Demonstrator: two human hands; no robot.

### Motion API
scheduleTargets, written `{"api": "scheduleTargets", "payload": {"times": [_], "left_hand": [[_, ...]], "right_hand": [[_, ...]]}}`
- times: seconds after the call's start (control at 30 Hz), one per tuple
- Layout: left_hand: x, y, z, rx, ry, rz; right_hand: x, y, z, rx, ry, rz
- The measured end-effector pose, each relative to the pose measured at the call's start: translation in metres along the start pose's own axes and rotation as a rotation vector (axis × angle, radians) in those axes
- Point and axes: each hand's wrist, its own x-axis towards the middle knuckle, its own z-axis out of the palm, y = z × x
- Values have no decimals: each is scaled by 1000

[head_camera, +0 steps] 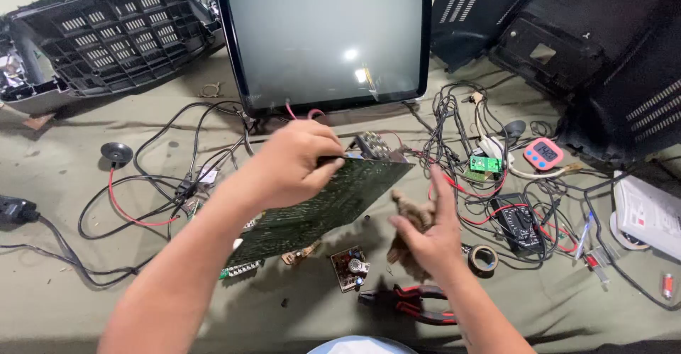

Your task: The person works on a circuit board, using a cloth to wipe its surface and then using pliers to strip the insulation from a red wire.

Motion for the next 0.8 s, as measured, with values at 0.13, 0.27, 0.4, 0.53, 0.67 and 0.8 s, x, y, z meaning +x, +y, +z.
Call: {"api": "scheduleTargets", "payload": {"times": [0.13, 0.27, 0.4, 0.53, 0.67, 0.8], "left_hand": [[9, -33, 54, -14, -27, -64], [36, -22, 78, -103, -78, -66], [59, 0, 92, -245, -62, -73], [60, 4, 94, -349, 121, -87], [28, 1, 66, -366, 318, -84], [-85, -15, 45, -362, 750, -281]], "right_hand": [[-11, 23, 15, -32, -45, -139], [0, 6, 7, -11, -34, -179], [19, -5, -1, -92, -31, -201], [35, 15, -5, -128, -112, -201], [34, 17, -6, -236, -87, -253], [31, 24, -6, -265, 6, -289]]}}
